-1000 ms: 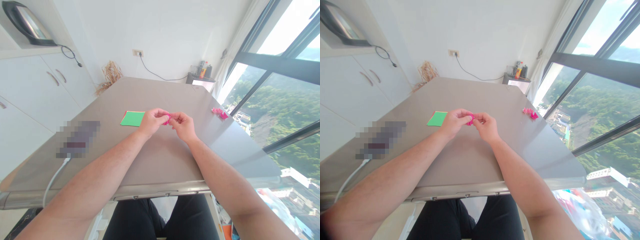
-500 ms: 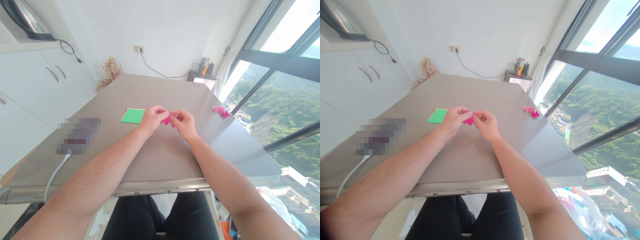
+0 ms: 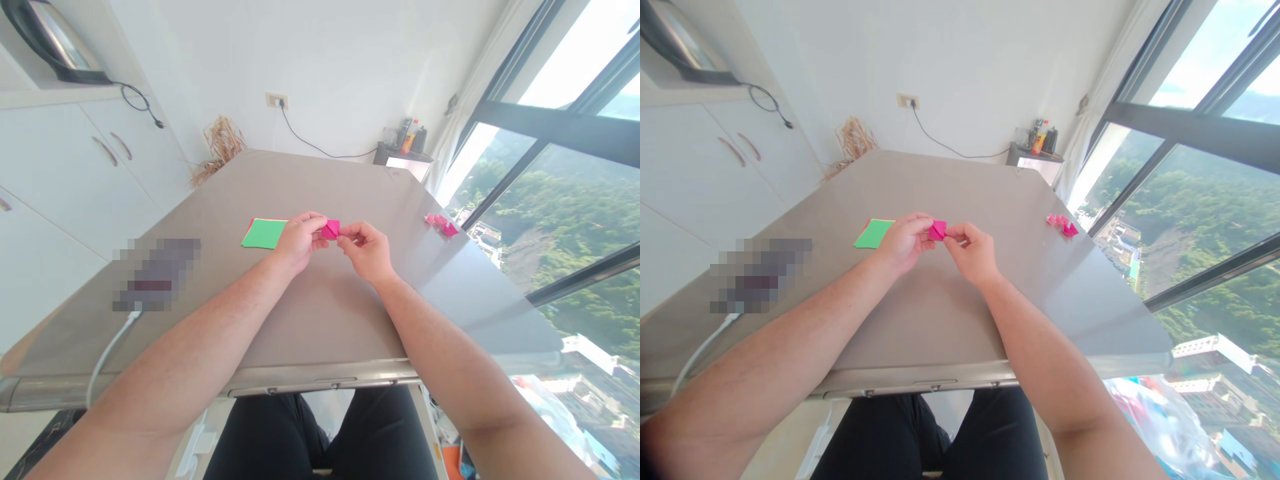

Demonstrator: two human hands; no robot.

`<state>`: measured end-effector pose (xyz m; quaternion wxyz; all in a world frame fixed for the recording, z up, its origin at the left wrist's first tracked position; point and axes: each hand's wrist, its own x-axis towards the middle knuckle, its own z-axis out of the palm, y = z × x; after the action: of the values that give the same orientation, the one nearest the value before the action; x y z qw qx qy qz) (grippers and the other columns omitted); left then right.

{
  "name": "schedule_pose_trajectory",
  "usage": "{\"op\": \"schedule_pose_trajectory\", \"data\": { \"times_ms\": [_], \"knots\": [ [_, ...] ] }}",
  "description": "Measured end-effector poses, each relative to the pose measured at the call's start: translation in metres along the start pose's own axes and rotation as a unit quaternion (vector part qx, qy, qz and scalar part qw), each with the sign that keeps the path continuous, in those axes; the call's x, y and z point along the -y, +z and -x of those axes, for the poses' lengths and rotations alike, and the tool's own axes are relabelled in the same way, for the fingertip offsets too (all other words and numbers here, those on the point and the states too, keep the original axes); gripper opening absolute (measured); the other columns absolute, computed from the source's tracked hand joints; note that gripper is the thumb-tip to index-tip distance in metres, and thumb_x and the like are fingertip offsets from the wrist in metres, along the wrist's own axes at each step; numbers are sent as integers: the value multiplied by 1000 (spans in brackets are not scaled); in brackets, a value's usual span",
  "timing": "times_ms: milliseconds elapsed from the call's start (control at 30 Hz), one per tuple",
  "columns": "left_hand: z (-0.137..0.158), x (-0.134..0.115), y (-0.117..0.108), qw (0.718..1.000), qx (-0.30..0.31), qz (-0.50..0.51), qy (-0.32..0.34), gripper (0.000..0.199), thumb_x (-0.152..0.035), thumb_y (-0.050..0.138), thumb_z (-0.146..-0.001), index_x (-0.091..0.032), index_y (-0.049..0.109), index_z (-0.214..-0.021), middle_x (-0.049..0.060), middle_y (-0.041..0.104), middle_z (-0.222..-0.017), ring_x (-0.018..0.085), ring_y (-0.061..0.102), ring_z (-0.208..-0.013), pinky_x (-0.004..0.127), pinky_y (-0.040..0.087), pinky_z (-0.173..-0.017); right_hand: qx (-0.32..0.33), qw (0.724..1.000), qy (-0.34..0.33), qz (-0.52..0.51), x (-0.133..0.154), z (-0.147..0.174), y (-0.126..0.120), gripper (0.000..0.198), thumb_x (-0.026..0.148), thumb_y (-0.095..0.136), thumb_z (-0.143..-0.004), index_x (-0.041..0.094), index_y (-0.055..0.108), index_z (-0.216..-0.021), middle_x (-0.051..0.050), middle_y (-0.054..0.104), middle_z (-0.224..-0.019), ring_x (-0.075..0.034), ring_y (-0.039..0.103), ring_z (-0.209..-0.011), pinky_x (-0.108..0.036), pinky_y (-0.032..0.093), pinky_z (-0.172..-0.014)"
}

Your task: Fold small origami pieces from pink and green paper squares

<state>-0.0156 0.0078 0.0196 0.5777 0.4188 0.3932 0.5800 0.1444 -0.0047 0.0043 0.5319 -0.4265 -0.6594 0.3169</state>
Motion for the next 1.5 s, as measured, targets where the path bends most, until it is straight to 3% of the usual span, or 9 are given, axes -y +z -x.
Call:
{"op": "schedule_pose_trajectory", "data": {
  "times_ms": [167, 400, 767, 900, 1033, 1267, 1500],
  "knots": [
    [3, 0, 0, 999, 31, -25, -6, 20, -33, 73, -73, -14, 70, -75, 7, 72, -87, 19, 67, -82, 30, 54, -65, -18, 999, -18, 29, -1, -1, -2, 10, 29, 63, -83, 25, 71, -87, -1, 71, -80, -17, 65, -74, -33, 53, -71],
    [1, 0, -2, 998, 29, -24, -51, 23, -35, 76, -71, -12, 73, -77, 8, 71, -77, 16, 66, -72, 28, 51, -63, -25, 992, -84, 86, 4, -1, -4, 12, 25, 61, -85, 26, 73, -87, -2, 74, -89, -18, 66, -80, -34, 54, -75],
    [5, 0, 0, 994, 53, -92, -29, 22, -32, 75, -71, -14, 77, -84, 10, 75, -90, 22, 69, -87, 33, 53, -73, -47, 979, -119, 161, -6, -4, -6, 15, 23, 59, -85, 24, 73, -83, 0, 74, -79, -15, 67, -71, -30, 55, -70],
    [2, 0, -3, 993, 69, -69, -62, 19, -31, 74, -70, -13, 72, -73, 9, 72, -78, 21, 71, -77, 30, 50, -65, -17, 980, -130, 152, -6, -3, -6, 16, 21, 58, -85, 25, 74, -86, -1, 75, -83, -16, 69, -77, -31, 57, -72],
    [3, -3, -4, 990, 90, -67, -85, 23, -36, 76, -72, -13, 71, -77, 9, 73, -81, 24, 73, -78, 30, 52, -63, -10, 976, -147, 161, -4, -2, -5, 16, 18, 57, -84, 24, 72, -83, -1, 73, -80, -16, 67, -75, -30, 56, -71],
    [5, -3, 0, 989, 86, -22, -115, 24, -36, 69, -81, -12, 71, -84, 14, 75, -93, 27, 74, -85, 38, 58, -68, -61, 969, -160, 179, -4, -3, -6, 16, 17, 55, -83, 24, 70, -79, 0, 70, -76, -15, 65, -70, -29, 54, -69],
    [3, -3, 2, 982, 84, 39, -162, 22, -28, 58, -87, -11, 73, -85, 15, 77, -88, 27, 75, -81, 39, 60, -74, -86, 950, -204, 221, -10, -5, -8, 18, 15, 53, -84, 23, 69, -80, 0, 70, -75, -15, 64, -69, -28, 52, -67]
  ]
}}
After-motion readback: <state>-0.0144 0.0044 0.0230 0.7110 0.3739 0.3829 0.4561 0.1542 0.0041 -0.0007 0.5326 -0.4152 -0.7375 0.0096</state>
